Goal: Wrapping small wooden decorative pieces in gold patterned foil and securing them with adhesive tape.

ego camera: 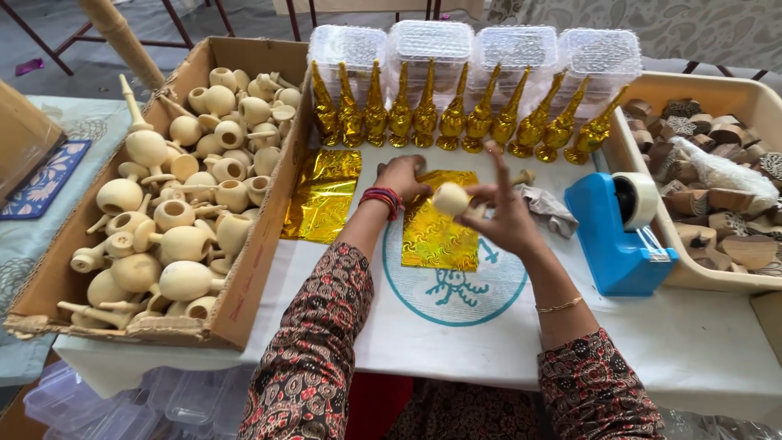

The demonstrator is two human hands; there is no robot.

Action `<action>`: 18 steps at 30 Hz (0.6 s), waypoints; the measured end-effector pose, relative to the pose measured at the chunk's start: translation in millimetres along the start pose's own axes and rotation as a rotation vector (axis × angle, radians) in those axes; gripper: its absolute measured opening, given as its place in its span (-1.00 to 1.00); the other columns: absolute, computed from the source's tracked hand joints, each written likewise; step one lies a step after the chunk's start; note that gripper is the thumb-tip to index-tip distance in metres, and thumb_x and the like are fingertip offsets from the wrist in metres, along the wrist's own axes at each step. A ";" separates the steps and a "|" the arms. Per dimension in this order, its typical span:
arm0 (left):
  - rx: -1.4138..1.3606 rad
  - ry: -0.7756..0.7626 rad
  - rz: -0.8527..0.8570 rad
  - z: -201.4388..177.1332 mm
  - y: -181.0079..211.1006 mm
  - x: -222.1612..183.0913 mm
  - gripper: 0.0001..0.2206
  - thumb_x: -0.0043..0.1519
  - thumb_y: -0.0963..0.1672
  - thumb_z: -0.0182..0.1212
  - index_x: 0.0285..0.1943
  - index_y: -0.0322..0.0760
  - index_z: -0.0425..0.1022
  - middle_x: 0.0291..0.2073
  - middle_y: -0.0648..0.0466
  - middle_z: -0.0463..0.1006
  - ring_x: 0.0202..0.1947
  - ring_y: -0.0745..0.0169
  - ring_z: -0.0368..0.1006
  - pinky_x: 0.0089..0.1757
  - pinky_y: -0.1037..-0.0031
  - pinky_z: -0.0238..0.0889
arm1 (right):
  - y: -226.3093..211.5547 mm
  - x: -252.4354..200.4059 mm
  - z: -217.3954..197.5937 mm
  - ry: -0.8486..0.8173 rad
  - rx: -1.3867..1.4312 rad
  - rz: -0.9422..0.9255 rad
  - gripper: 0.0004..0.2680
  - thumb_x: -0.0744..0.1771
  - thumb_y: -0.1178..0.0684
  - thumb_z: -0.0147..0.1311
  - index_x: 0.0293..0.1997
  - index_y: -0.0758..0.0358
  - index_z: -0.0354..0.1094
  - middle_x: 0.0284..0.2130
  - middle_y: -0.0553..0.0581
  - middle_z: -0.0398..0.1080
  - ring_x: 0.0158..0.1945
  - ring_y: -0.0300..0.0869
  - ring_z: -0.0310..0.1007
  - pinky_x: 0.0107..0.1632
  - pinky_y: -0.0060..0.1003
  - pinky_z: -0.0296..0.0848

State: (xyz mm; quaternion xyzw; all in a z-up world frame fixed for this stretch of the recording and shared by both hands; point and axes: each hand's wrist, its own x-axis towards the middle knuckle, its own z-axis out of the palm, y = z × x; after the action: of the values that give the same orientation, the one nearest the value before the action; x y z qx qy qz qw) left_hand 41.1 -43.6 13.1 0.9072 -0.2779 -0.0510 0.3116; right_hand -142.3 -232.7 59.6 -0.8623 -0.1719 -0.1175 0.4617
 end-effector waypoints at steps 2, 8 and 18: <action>-0.005 -0.030 -0.038 -0.2 -3.7 14.3 -0.59 -0.03 -0.07 0.49 0.01 -0.23 0.60 -0.08 -0.08 0.65 -0.06 -0.02 0.59 0.03 0.27 0.40 | 4.9 -1.7 -17.9 0.140 -0.020 -0.043 -0.05 0.20 0.14 0.45 0.60 -0.19 -0.49 -0.10 0.23 0.59 -0.09 -0.10 0.62 -0.06 -0.18 0.58; -0.068 0.200 0.121 -34.4 11.5 51.0 -0.88 0.07 -0.21 0.35 -0.23 -0.17 0.64 -0.25 0.03 0.69 -0.23 0.16 0.61 -0.13 0.37 0.50 | 15.3 -7.6 -46.2 0.536 -0.043 -0.087 -0.08 0.29 0.15 0.47 0.63 -0.16 -0.50 -0.01 0.30 0.57 0.00 -0.09 0.65 0.00 -0.23 0.66; -0.302 0.047 0.663 -48.5 73.0 -67.1 -0.88 0.22 -0.22 0.31 -0.18 -0.06 0.61 -0.08 0.11 0.72 -0.16 0.26 0.65 -0.10 0.47 0.59 | 19.8 -19.8 -59.5 0.798 -0.017 -0.232 -0.16 0.39 0.34 0.40 0.63 -0.05 -0.50 0.18 0.37 0.48 0.13 -0.08 0.54 0.12 -0.31 0.57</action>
State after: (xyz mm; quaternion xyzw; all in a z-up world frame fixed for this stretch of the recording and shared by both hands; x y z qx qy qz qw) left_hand -36.9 -29.1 89.9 0.7126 -0.5389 0.0332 0.4479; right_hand -154.9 -296.4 69.9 -0.7276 -0.0744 -0.4951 0.4689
